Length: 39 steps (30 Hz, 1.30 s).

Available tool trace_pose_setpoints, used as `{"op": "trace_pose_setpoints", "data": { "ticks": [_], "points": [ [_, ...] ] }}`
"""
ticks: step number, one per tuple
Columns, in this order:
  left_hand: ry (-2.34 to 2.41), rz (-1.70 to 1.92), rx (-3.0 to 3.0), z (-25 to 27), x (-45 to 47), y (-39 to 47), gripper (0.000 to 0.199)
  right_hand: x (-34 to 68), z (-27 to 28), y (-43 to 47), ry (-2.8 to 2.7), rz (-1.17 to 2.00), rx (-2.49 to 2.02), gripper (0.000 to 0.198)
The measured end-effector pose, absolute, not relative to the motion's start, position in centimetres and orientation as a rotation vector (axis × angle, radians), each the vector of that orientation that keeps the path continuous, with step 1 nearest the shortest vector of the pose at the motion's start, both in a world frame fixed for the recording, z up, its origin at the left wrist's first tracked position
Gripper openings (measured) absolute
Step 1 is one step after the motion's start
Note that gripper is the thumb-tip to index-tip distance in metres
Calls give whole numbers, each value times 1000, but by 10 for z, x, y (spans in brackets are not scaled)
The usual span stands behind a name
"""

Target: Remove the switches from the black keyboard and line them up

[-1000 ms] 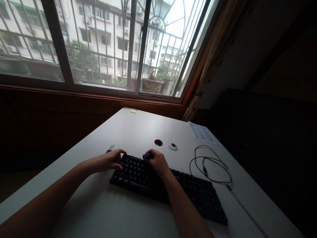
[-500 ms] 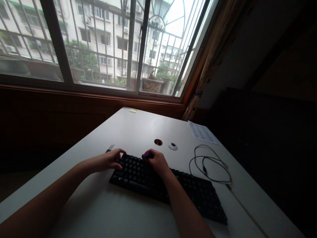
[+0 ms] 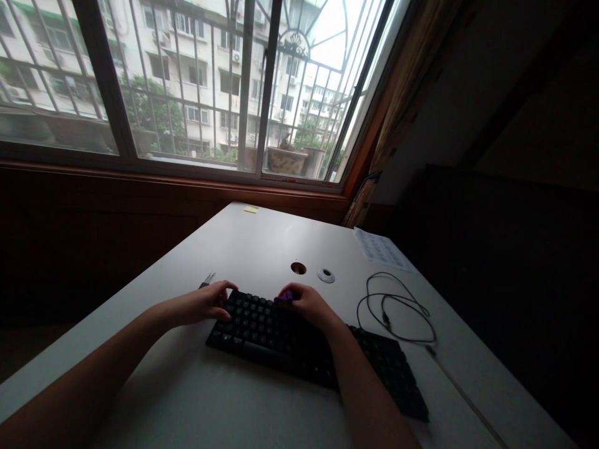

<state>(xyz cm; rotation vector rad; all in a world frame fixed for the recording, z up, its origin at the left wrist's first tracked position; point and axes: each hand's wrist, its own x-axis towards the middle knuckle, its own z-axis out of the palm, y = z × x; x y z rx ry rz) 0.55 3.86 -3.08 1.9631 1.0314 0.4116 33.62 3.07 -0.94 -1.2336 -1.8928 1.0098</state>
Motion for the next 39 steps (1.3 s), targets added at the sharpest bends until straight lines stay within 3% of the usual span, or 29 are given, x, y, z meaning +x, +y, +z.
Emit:
{"op": "trace_pose_setpoints", "data": {
  "ticks": [10,17,24,29,39],
  "points": [
    [1046,392,1952,-23,9,34,61,336,-21,33,-1845,781,-1358,15],
    [1043,392,1970,-26,8,37,62,338,-18,30,-1913,968,-1223,18],
    [1023,415,1954,-34,5,41,61,336,-19,30,-1885,798,-1321,15],
    [1018,415,1974,-33,4,40,62,340,-19,31,-1876,854,-1291,23],
    [1024,415,1967,-32,6,39,61,338,-23,32,-1907,794,-1321,17]
  ]
}}
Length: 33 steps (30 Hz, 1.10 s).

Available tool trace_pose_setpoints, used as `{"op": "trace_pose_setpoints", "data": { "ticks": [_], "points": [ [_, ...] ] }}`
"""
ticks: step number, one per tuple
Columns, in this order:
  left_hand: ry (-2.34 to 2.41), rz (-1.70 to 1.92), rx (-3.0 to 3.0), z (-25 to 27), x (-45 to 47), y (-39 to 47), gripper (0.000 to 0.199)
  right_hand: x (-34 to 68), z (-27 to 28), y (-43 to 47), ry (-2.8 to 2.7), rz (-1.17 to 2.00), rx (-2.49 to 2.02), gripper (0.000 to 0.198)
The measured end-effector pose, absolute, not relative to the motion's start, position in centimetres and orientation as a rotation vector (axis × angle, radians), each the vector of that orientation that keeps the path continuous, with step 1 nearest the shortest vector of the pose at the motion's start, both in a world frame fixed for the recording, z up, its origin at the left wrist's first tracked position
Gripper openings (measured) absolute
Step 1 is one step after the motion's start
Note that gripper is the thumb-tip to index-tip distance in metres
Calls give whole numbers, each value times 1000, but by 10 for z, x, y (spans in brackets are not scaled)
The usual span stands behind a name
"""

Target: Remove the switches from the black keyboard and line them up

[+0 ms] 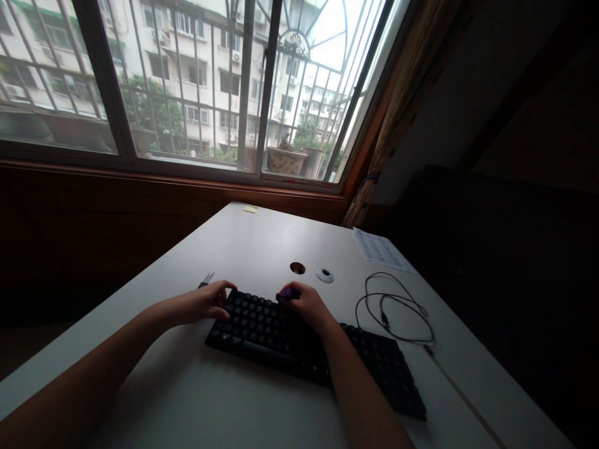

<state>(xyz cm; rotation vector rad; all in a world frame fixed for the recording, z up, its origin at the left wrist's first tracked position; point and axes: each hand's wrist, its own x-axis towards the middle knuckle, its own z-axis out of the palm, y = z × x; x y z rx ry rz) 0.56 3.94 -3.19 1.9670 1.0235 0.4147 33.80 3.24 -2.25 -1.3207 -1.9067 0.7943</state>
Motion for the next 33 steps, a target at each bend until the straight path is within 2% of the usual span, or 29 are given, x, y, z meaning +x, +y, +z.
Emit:
{"op": "trace_pose_setpoints", "data": {
  "ticks": [4,9,13,21,29,33],
  "points": [
    [1028,397,1967,-29,7,38,61,339,-20,32,-1852,851,-1315,21],
    [1014,415,1986,-32,5,40,61,337,-16,29,-1955,831,-1082,11],
    [1026,408,1982,-33,6,41,61,333,-17,27,-2085,804,-1019,14],
    [1034,416,1970,-33,6,40,62,330,-20,27,-2204,682,-1162,22],
    [1036,398,1962,-29,6,38,62,334,-27,37,-2093,599,-1301,7],
    [1048,393,1970,-26,7,37,61,338,-22,36,-1979,620,-1283,11]
  ]
}}
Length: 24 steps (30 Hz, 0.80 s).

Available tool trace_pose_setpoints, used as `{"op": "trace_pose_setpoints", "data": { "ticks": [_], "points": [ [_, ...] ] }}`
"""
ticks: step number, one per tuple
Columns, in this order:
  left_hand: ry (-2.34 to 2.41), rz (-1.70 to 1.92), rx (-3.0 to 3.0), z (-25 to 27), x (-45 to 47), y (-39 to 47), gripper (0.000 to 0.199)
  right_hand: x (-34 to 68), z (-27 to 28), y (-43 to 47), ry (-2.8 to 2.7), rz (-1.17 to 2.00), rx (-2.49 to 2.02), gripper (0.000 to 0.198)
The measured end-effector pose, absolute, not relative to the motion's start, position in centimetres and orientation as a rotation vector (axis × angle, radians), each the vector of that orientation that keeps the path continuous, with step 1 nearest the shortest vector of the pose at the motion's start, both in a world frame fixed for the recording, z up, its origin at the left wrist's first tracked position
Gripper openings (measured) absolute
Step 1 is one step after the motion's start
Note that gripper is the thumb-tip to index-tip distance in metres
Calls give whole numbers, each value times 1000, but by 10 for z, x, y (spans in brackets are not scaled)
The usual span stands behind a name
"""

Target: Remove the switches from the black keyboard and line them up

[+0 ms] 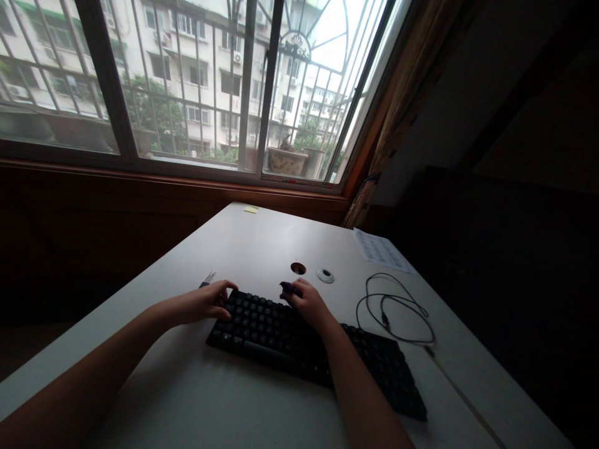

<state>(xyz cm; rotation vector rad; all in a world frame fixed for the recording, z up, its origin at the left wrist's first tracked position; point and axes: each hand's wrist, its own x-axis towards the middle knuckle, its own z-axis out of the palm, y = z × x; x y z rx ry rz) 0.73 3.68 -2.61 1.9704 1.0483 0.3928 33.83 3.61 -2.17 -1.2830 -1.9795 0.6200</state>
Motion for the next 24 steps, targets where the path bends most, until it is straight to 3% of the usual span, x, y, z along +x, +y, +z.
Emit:
{"op": "trace_pose_setpoints", "data": {
  "ticks": [10,24],
  "points": [
    [1030,407,1972,-30,7,39,61,355,-9,26,-2124,925,-1196,14],
    [1026,412,1973,-27,7,38,61,354,-18,29,-1976,899,-1421,19]
  ]
}}
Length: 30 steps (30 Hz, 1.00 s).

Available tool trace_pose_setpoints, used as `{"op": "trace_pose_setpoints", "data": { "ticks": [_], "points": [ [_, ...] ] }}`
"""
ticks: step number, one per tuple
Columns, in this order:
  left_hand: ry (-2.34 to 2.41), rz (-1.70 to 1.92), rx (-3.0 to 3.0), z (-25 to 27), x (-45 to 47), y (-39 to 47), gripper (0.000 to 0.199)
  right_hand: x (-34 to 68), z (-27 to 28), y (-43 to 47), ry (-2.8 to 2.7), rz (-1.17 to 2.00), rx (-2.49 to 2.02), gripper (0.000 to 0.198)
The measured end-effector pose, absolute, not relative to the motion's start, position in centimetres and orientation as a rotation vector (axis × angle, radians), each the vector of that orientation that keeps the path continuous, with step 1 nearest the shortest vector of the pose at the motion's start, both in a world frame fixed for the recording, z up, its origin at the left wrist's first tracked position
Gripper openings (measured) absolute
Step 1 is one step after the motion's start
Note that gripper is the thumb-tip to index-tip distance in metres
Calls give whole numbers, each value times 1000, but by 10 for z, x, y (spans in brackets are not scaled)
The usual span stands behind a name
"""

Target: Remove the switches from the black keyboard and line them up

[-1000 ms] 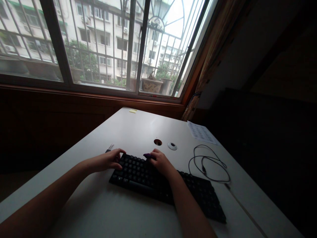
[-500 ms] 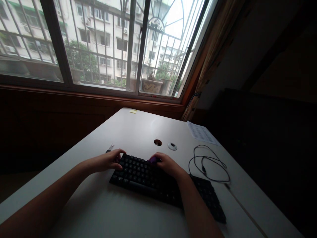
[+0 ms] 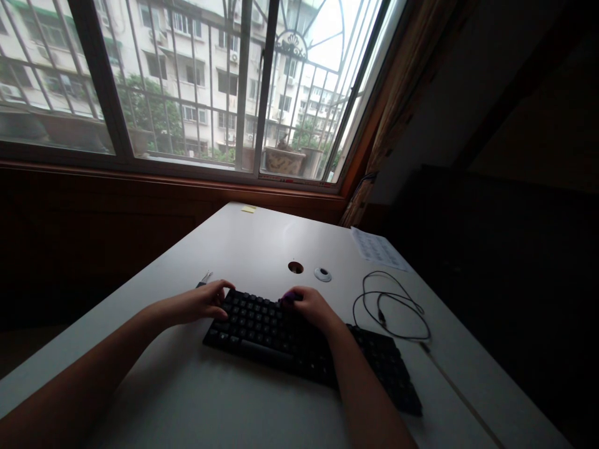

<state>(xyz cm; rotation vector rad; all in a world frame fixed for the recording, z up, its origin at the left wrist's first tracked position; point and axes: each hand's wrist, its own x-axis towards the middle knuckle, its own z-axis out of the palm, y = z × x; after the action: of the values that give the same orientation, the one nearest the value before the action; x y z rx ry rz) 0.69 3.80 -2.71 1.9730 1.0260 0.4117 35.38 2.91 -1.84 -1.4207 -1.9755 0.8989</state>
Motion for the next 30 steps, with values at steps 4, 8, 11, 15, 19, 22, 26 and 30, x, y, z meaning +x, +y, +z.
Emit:
{"op": "trace_pose_setpoints", "data": {
  "ticks": [4,8,11,15,19,22,26,30],
  "points": [
    [1025,415,1966,-26,8,37,60,357,-18,29,-1932,858,-1441,27],
    [1036,417,1984,-26,9,38,60,358,-14,27,-1910,990,-1318,29],
    [1035,413,1986,-25,9,38,59,356,-13,25,-1931,1072,-1261,21],
    [1031,410,1970,-22,10,36,58,354,-15,26,-1971,994,-1272,16],
    [1036,404,1973,-20,11,35,59,356,-19,29,-1971,823,-1376,16],
    [1052,397,1974,-19,11,34,59,359,-19,30,-1922,828,-1393,23],
    [1044,405,1967,-23,10,35,59,363,-15,28,-1824,987,-1360,32],
    [1035,420,1965,-30,8,39,60,366,-14,28,-1879,1080,-1320,25]
  ]
}}
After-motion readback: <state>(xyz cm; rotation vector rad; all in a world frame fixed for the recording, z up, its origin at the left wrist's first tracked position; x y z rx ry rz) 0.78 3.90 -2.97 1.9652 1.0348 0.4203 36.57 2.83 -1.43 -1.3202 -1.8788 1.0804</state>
